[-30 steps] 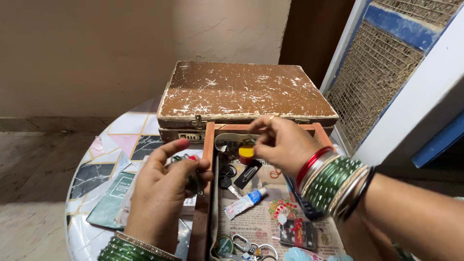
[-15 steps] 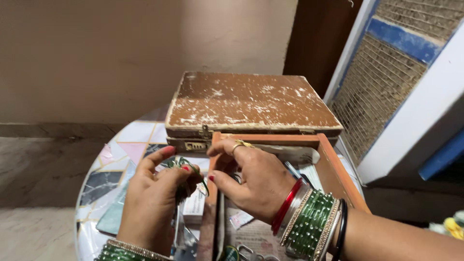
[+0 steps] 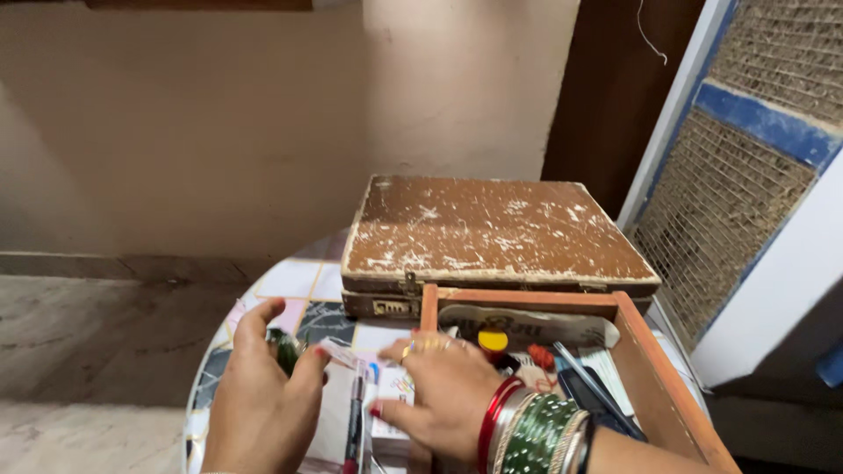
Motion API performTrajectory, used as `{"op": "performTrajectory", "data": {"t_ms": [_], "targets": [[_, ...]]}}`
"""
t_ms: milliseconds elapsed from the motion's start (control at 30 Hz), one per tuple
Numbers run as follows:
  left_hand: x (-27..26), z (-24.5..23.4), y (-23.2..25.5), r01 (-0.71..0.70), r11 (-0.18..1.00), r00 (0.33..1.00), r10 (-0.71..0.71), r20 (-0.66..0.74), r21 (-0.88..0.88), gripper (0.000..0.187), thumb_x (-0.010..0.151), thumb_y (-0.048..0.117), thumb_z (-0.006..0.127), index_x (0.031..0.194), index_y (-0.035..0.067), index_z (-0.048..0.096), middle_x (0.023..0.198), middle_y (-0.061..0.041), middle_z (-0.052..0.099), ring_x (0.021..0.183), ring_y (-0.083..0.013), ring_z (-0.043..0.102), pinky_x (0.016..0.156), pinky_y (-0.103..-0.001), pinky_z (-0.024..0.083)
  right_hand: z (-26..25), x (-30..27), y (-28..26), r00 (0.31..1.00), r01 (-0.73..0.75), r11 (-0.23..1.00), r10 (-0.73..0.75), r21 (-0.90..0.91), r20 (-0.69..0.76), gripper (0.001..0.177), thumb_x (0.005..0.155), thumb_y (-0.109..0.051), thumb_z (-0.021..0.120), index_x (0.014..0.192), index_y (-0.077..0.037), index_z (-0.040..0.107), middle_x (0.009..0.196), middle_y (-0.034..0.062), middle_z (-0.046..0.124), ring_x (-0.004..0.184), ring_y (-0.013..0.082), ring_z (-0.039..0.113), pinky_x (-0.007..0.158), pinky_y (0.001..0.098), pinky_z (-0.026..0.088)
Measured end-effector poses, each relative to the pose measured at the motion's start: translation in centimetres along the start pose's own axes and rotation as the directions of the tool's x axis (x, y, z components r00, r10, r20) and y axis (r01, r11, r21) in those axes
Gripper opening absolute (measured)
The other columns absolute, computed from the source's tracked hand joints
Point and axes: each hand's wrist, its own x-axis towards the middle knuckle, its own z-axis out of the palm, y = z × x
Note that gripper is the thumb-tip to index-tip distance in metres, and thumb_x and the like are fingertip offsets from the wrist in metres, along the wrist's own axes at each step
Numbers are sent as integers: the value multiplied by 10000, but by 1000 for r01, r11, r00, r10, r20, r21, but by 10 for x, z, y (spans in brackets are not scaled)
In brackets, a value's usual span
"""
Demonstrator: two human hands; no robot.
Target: The person opens a brown briefcase and removes several papers and envelopes, placing them on the table. Then the person opens a wall-mounted drawer and removes a small wooden box filled with miscellaneous items, including pens, keys, and small containers, and begins sorting them on the table.
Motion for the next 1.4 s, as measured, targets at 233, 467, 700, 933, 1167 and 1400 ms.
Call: {"op": "performTrajectory", "data": {"t_ms": [233,467,700,933,1167,1400], "targets": [[14,-27,-27,79,867,994,-31,-104,493,817,808,285,738,1540,237,378,1165,-144,737,1117,-366,693,982,-483,517,34,22,17,982,116,973,-83,-198,171,705,877,-581,506,1448,-167,525,1648,171,252,1583,379,3,1197,721,39],[41,-25,-51,103,929,989,-59,133,-356,731,813,80,776,1454,36,427,843,-236,798,787,-287,761,716,-384,583,32,26,15,975,88,979,-47,-182,219,710,850,-549,508,1468,-200,506,1658,166,228,1588,384,-27,1131,813,115],[50,-33,-49,243,787,969,-171,179,-568,619,871,83,627,1447,8,413,904,-182,785,803,-275,753,708,-372,597,25,19,6,971,62,979,-13,-196,239,720,857,-520,475,1511,-221,448,1689,156,153,1588,374,-70,1144,802,99],[81,-11,-1,-35,937,999,38,-3,348,664,869,174,767,1462,122,473,988,-182,788,977,-299,741,924,-433,549,23,12,-1,979,51,978,-10,-200,203,713,843,-463,471,1505,-200,461,1682,187,173,1586,398,-28,1145,809,85],[112,33,-14,-390,564,921,240,307,728,563,942,38,498,1478,198,428,1153,-193,716,1092,-370,693,938,-488,537,24,12,1,982,58,987,-30,-147,187,732,813,-460,479,1490,-182,479,1681,195,173,1587,407,-32,1153,794,42],[126,52,-36,-466,486,872,114,475,739,643,897,20,536,1495,212,402,1202,-146,723,1143,-315,698,963,-449,558,28,14,7,981,74,989,-49,-132,186,770,795,-480,488,1514,-204,453,1686,192,152,1585,412,-45,1141,802,42]]}}
